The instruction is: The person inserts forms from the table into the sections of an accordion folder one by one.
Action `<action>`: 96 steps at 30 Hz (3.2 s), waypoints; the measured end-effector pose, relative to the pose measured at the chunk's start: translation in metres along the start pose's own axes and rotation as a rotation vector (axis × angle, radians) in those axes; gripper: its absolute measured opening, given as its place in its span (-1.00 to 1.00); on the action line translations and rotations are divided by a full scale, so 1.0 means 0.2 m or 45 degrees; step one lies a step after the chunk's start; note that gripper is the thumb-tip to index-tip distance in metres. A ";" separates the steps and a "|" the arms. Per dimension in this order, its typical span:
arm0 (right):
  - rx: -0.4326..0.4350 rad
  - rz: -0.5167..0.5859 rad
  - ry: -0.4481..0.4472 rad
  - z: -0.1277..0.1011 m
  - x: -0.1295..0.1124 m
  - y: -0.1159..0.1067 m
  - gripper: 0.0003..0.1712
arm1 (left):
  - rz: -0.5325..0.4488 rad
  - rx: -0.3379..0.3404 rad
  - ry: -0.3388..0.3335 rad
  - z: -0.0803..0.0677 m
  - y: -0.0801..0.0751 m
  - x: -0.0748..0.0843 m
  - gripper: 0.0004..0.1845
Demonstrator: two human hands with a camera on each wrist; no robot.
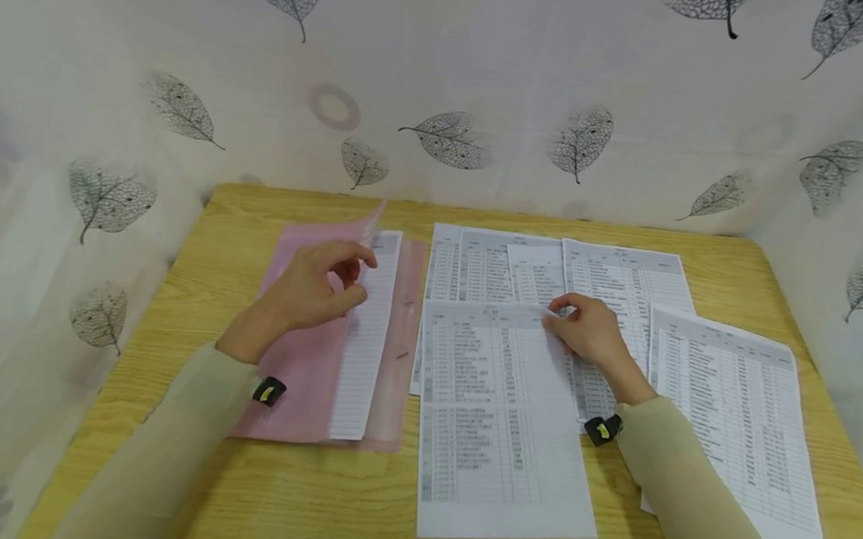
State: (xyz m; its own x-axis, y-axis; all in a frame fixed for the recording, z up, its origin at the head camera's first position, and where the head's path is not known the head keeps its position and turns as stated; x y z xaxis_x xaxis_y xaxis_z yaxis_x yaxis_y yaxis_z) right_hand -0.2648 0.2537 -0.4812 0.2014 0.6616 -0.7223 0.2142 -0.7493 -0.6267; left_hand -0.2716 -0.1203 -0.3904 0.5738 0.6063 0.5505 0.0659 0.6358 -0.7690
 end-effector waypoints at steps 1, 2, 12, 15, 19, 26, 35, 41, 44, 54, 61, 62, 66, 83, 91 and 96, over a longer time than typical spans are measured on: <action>0.023 0.000 -0.006 0.00 0.00 -0.01 -0.60 | -0.004 0.000 0.000 0.00 0.00 0.00 -0.65; 0.045 0.000 -0.016 -0.01 -0.01 -0.02 -0.60 | -0.006 0.001 0.001 0.00 0.00 0.00 -0.65; 0.131 0.105 -0.128 -0.01 -0.04 -0.06 -0.61 | 0.002 -0.016 -0.023 0.00 0.01 -0.01 -0.66; 0.136 0.184 -0.117 -0.01 -0.04 -0.07 -0.53 | 0.003 -0.016 -0.026 0.00 0.01 -0.01 -0.66; 0.109 0.307 -0.045 -0.01 -0.01 -0.07 -0.32 | 0.004 -0.006 -0.021 0.00 0.01 -0.01 -0.66; -0.024 0.570 0.120 0.00 0.03 -0.03 -0.18 | 0.006 -0.007 -0.020 0.00 0.01 0.00 -0.66; -0.052 0.629 0.100 -0.01 0.03 -0.02 -0.21 | 0.003 -0.012 -0.027 0.01 0.01 -0.01 -0.66; -0.185 0.685 0.169 -0.02 0.05 0.03 -0.17 | 0.008 -0.014 -0.030 0.01 0.00 0.00 -0.65; -0.255 0.734 0.183 -0.02 0.05 0.05 -0.29 | 0.001 -0.022 -0.038 0.01 -0.01 0.00 -0.65; -0.593 0.693 0.165 -0.08 0.04 0.13 -0.32 | -0.066 0.007 -0.142 0.00 -0.05 -0.04 -0.64; -0.507 0.733 0.150 -0.06 0.04 0.07 -0.41 | -0.141 0.025 -0.187 0.00 -0.08 -0.05 -0.66; -0.470 0.752 0.151 -0.06 0.04 0.05 -0.41 | -0.141 0.029 -0.188 0.00 -0.08 -0.05 -0.66; -0.340 0.818 0.148 -0.04 0.05 -0.03 -0.41 | -0.128 0.038 -0.184 0.00 -0.09 -0.06 -0.67; -0.196 1.092 0.110 0.00 -0.05 -0.02 -0.51 | -0.158 0.000 -0.206 0.00 -0.05 -0.08 -0.63; -0.187 1.144 0.097 0.03 -0.10 0.03 -0.42 | -0.163 -0.001 -0.198 0.00 -0.06 -0.07 -0.64; -0.213 1.063 0.085 0.04 -0.15 0.09 -0.42 | -0.162 0.005 -0.182 0.00 -0.06 -0.07 -0.65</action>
State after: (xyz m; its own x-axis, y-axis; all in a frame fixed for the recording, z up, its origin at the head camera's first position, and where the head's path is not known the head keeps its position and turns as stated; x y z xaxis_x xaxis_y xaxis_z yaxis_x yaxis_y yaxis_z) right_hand -0.2755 0.2204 -0.4726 0.4106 -0.1010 -0.9062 0.1083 -0.9814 0.1585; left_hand -0.2804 -0.1370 -0.3885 0.4391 0.5827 0.6839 0.1271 0.7132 -0.6893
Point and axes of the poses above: each hand's wrist, its own z-axis towards the middle knuckle, its own y-axis out of the palm, x = y × z, the point moved 9 cm from there along z, towards the middle knuckle, and after that the axes turned 10 degrees about z, right-handed, at the moved point
